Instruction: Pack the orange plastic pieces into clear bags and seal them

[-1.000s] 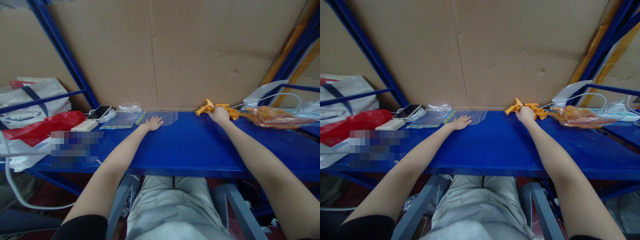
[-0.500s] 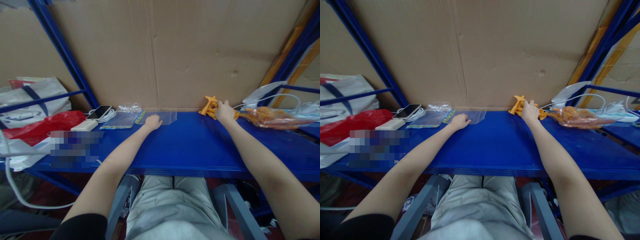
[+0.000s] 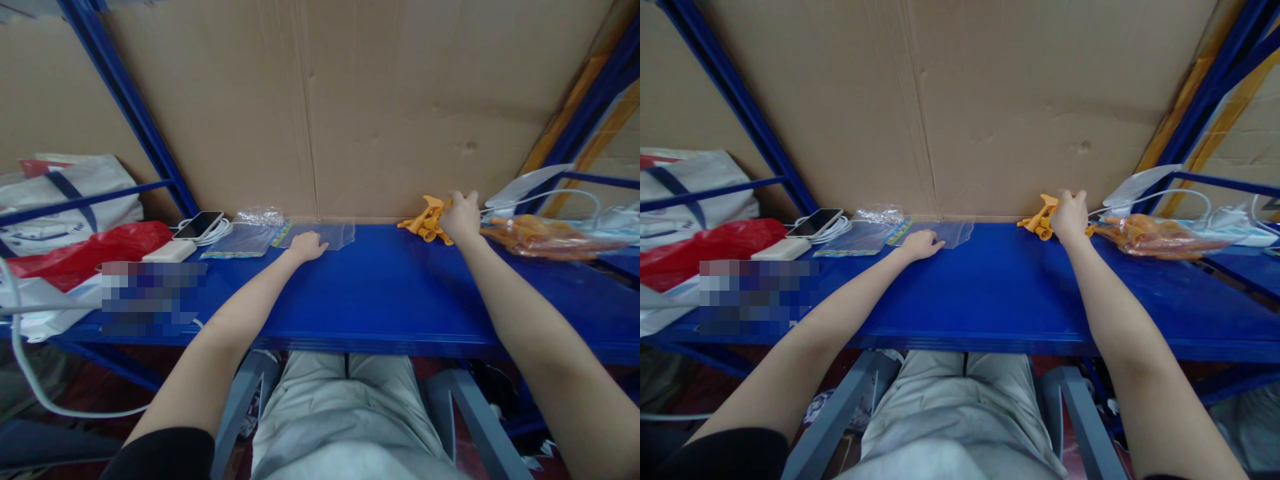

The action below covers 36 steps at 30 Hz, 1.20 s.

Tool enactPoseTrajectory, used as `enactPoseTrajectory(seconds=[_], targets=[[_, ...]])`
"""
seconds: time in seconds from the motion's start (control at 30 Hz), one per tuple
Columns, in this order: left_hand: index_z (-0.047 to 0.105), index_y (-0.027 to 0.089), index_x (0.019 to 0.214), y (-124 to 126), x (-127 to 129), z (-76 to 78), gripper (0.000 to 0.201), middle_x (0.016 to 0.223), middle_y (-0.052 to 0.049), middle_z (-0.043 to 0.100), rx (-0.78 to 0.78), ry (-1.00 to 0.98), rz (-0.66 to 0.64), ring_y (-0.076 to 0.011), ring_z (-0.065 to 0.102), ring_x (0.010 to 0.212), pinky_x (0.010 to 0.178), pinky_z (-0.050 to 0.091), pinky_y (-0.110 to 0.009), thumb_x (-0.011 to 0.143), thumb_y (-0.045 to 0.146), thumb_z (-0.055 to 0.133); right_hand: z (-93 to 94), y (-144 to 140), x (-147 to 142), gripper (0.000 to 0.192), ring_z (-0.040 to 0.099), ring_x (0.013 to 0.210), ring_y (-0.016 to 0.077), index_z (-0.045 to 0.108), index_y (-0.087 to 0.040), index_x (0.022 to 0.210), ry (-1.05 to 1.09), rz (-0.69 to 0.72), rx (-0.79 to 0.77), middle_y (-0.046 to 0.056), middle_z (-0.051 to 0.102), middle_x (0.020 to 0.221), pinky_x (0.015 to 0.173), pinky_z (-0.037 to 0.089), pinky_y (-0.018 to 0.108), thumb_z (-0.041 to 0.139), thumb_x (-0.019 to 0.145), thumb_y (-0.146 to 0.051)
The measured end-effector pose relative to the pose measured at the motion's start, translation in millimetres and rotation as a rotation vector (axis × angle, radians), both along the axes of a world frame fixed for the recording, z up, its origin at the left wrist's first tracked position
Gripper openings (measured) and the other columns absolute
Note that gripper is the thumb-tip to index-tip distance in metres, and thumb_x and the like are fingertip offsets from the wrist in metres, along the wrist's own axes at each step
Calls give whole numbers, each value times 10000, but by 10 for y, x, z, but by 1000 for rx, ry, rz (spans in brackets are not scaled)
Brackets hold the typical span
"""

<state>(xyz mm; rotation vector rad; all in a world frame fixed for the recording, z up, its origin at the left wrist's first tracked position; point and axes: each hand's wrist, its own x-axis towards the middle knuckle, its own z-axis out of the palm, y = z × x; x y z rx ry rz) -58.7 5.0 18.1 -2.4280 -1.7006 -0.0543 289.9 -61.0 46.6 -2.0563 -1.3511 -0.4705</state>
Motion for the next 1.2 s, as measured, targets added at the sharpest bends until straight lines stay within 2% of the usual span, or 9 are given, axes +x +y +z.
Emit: enactPoseTrajectory(seconds=[0.33,0.43,0.53,0.7,0.77,0.87,1.0,1.1,1.2], targets=[[666,140,1256,18,-14,-9,461,1328,-162,672,-5,7,-13,-305,637,1245,1009,515,-371,1017,445,416,6,-31,-38,520,504,1222,365,591,-156,1361,-145,89,-34,228,499,1367,984,422,512,370,895,-98],[670,150,1250,18,-16,-11,459,1322,-158,676,-7,6,-14,-305,638,1241,1008,515,-374,1014,449,414,40,-60,-67,522,500,1251,361,591,-161,1364,-104,89,44,221,486,1408,1009,420,514,383,890,-93],[675,170,1242,19,-17,-16,450,1316,-142,682,1,11,-11,-294,641,1237,1004,516,-364,1011,456,416,89,-89,-80,500,478,1305,319,592,-141,1365,-8,110,170,223,473,1424,1066,398,450,355,925,-127],[673,154,1239,25,-17,-22,454,1309,-148,685,10,26,-18,-295,640,1239,999,520,-363,1015,443,404,130,1,-198,469,526,1265,251,565,-96,1359,254,205,371,223,538,1366,1052,430,367,414,918,-155],[669,130,1242,30,-19,-25,465,1306,-166,682,10,26,-28,-309,641,1235,994,524,-378,1017,435,400,89,97,-323,465,603,1160,244,537,-139,1376,418,275,349,179,598,1305,969,499,389,439,923,-180],[671,114,1234,38,-23,-33,471,1304,-178,679,14,21,-35,-318,644,1228,990,526,-391,1016,432,400,-36,210,-553,436,679,1009,210,529,-225,1383,650,494,242,108,660,1199,834,570,360,517,950,-271],[680,155,1223,45,-27,-36,453,1305,-145,686,19,30,-25,-291,647,1224,992,525,-362,1013,444,400,-189,213,-776,371,707,894,156,615,-248,1247,864,756,110,51,709,1056,833,590,327,685,883,-266],[684,162,1222,41,-26,-30,451,1302,-143,689,19,16,-21,-294,646,1221,993,525,-368,1006,445,408,-233,176,-816,331,712,839,133,651,-218,1173,956,809,5,36,721,972,850,601,321,695,851,-155],[679,137,1230,33,-23,-21,468,1296,-163,686,7,14,-27,-309,647,1220,996,521,-381,1008,445,406,-246,169,-795,338,700,749,110,660,-186,1136,998,749,-56,30,730,914,836,608,305,674,823,-58]])
